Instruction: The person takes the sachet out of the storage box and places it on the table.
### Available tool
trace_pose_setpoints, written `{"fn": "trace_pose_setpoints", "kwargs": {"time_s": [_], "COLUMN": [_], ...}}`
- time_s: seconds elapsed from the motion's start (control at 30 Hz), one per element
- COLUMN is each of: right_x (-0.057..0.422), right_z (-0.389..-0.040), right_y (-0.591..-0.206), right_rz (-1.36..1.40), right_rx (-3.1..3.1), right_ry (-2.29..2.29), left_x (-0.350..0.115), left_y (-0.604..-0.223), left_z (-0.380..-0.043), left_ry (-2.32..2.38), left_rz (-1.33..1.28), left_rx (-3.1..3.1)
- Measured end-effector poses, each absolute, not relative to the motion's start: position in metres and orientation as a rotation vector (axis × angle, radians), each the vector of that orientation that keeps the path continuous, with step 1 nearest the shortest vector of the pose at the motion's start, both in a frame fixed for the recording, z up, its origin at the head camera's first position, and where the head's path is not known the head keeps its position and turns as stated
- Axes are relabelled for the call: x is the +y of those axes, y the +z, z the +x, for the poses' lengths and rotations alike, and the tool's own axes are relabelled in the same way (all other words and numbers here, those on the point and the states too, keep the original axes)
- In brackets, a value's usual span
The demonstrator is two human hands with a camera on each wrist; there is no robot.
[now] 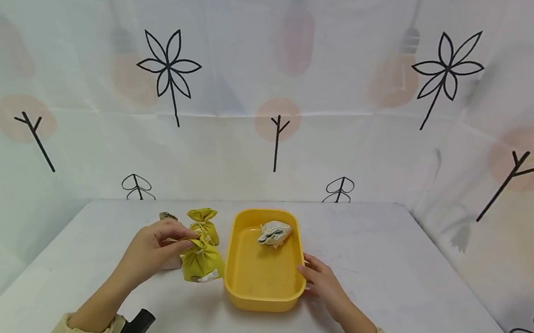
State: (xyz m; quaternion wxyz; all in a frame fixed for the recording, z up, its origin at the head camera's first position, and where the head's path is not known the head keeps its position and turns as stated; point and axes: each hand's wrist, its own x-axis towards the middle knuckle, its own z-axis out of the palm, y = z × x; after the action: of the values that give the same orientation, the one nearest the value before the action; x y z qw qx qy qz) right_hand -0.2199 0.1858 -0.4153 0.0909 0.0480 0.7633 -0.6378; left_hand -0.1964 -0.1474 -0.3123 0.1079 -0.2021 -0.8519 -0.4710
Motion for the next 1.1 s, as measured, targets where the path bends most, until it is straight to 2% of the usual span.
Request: {"fn": "trace_pose_setpoints", "kwargs": {"time_s": [0.57,1.1], "right_x": [0.185,0.187], "right_z": [-0.220,-0.220], "right_y": [-0.415,-0.416], "right_rz": [0.162,0.141], "right_rx": [2.262,2.267], "right_ry": [-1.895,-1.904], "left_x": [-0.175,-0.182], "left_y": [-0.344,-0.376], "left_z": [-0.209,-0.227], "left_ry": [-1.378,-1.437], "left_rz": [-0.474,-0.376], "left_rx": [-2.591,-2.615]}}
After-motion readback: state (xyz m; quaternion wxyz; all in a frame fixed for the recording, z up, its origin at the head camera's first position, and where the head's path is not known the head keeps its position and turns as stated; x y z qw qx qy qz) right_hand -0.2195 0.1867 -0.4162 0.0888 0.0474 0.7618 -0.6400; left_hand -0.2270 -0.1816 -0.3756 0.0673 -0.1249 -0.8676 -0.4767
